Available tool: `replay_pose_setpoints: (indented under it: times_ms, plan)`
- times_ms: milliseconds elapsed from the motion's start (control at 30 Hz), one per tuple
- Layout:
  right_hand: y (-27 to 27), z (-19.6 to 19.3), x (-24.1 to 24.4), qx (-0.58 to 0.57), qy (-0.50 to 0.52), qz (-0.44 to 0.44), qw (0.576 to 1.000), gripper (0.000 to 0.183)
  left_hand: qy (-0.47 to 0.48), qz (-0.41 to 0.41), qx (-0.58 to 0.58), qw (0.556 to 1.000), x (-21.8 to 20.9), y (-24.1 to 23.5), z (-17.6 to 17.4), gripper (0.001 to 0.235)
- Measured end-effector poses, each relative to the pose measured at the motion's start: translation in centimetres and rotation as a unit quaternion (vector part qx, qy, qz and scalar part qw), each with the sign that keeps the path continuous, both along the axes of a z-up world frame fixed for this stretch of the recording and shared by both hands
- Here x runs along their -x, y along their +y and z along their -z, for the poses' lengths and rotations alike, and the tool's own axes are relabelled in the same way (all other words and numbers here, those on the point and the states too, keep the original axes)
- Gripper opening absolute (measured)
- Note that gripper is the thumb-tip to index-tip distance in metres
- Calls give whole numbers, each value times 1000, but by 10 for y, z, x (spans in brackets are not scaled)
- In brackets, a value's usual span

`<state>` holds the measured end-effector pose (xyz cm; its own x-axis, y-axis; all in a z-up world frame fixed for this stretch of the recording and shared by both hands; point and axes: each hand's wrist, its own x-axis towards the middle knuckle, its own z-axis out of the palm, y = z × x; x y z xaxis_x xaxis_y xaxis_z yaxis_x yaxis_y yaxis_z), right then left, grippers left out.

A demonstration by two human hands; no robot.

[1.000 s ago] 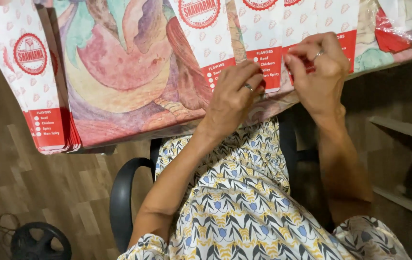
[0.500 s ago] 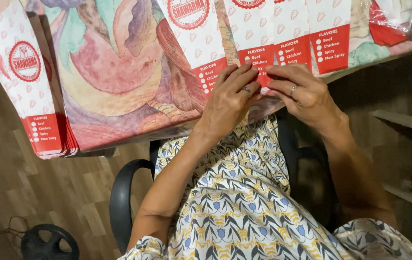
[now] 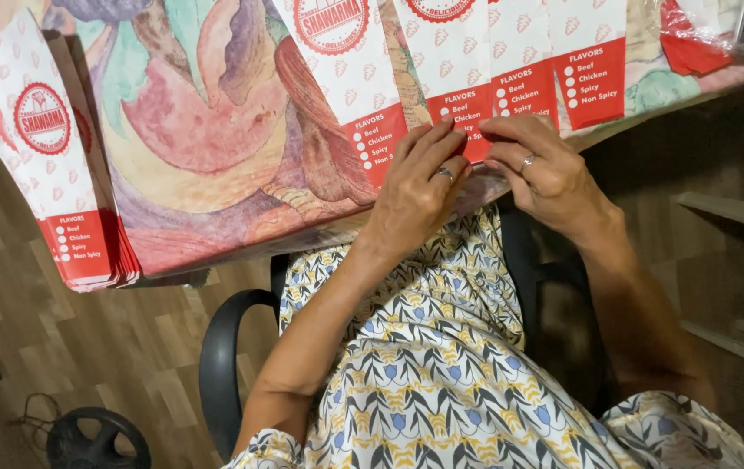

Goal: Applying glue to the edges of paper food wrappers from a stack to prepare them for assembly.

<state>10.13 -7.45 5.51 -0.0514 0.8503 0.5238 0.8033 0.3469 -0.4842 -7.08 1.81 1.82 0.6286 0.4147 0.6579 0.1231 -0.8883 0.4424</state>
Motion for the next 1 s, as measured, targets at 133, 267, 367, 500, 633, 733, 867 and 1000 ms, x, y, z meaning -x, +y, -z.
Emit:
replay_pose_setpoints:
  times_ms: [133, 267, 367, 500, 633, 733, 867, 1000]
  plan:
    - [-2, 4, 1, 0, 12, 6, 1000, 5, -3, -7, -1, 1000, 0, -5, -8, 10]
    - [0, 8, 3, -6, 17, 18, 1000, 6, -12, -37, 24, 999, -4, -6, -8, 7]
    - [1, 8, 6, -3, 23, 34, 999, 6, -13, -56, 55, 997, -7, -9, -5, 7]
    - [2, 6, 5, 11, 60, 37, 997, 7, 5, -87, 123, 989, -8, -14, -21, 3]
    - [4, 1, 3, 26, 68, 31, 997, 7, 18, -114, 126, 985, -13, -18, -18, 7]
    - [3, -3, 2, 40, 86, 38, 995, 7, 23, -98, 201, 974, -10, -17, -19, 8]
    - [3, -10, 3, 67, 96, 45, 992, 9, -3, -41, 260, 965, -2, -8, -13, 18]
    - [3, -16, 3, 76, 109, 44, 990, 17, 26, -13, 272, 962, 4, -4, -18, 29]
